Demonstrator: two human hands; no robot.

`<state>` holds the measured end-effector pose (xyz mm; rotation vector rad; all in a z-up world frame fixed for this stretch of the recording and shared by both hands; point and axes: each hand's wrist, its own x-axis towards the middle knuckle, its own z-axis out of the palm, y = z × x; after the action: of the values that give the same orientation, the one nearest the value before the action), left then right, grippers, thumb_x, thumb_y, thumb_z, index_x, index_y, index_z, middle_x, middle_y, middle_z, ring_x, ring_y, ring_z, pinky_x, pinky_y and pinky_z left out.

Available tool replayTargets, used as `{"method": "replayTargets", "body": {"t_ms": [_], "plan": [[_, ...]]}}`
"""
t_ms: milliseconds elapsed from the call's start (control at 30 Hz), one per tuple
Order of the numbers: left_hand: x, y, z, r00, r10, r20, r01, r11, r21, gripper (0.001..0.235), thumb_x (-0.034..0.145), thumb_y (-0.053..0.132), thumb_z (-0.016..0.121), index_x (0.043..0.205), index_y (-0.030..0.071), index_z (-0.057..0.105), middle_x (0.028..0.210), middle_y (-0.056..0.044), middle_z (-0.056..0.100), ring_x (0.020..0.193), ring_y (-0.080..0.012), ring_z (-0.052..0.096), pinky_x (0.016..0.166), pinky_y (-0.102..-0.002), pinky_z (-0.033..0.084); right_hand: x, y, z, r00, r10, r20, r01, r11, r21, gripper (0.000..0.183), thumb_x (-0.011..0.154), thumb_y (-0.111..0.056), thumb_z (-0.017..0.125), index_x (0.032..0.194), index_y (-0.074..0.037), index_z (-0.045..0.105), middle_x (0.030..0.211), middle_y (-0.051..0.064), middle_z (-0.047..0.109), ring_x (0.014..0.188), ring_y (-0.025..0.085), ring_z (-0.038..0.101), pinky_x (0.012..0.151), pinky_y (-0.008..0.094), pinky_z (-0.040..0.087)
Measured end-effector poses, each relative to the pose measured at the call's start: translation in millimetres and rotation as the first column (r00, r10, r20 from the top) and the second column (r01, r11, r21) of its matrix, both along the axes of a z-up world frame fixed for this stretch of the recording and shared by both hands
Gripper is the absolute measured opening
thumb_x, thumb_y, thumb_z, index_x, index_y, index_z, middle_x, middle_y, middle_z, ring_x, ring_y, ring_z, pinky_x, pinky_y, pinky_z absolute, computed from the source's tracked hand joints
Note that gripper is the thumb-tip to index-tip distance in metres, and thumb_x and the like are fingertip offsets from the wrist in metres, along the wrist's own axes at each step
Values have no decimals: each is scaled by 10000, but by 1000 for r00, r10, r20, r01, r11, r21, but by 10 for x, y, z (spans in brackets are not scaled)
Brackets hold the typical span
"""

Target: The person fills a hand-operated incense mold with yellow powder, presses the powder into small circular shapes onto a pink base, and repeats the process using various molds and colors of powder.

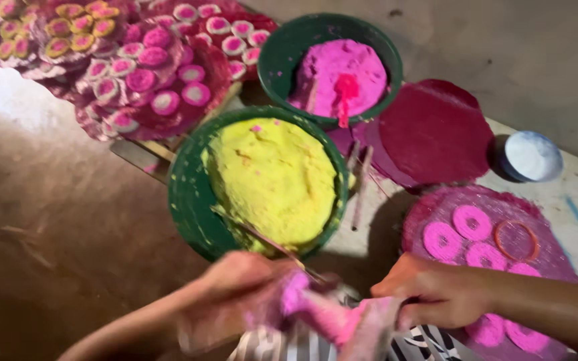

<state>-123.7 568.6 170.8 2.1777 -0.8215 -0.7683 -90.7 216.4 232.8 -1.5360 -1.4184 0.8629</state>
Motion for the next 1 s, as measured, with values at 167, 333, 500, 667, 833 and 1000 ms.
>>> {"method": "replayTargets", "body": {"t_ms": [167,333,500,667,833,1000], "plan": [[657,1097,-167,877,-53,-478,-298,720,-627,532,1009,332,660,1354,-70,619,1041,-152,615,939,-245,614,778,-371,516,841,361,396,274,-169,947,177,977,123,242,810,-317,736,937,-133,644,834,47,622,745,262,644,624,421,512],[1037,804,-647,718,-241,-653,-555,367,-747,515,908,259,744,1325,6,580,1111,-78,649,939,-155,627,804,-303,522,1821,1228,600,-378,-262,888,103,941,322,559,808,-188,739,1347,-233,600,1168,49,619,1011,223,623,870,369,506],[1745,1041,-1120,660,431,-615,-724,145,-674,279,940,112,717,1170,-5,612,944,-108,641,839,-224,655,690,-395,574,3121,1631,-180,31,-721,692,783,448,432,530,1032,-277,650,1480,-57,472,1376,195,547,1111,415,649,889,495,547],[1920,1171,-1596,624,580,-524,-632,-21,-775,245,890,14,683,1132,46,658,1021,-4,648,931,-127,622,781,-310,526,4394,1411,-1796,238,-513,825,966,37,-256,453,957,-458,708,997,-10,767,1056,233,711,1032,404,684,877,509,535],[1968,1200,-1822,602,623,-499,-636,-3,-771,193,930,19,683,1122,27,665,992,-40,654,901,-155,631,785,-323,533,4880,1011,-1838,311,-190,931,950,73,-303,241,772,-125,743,990,-31,781,1036,205,751,999,358,737,869,463,595],[1973,1227,-1819,569,568,-594,-680,-80,-729,251,888,27,656,1136,63,652,1028,-5,666,900,-124,639,755,-303,553,4862,886,-1513,199,-160,967,939,312,-142,325,900,-118,615,1210,-117,710,1034,211,745,979,397,723,830,517,575]]}}
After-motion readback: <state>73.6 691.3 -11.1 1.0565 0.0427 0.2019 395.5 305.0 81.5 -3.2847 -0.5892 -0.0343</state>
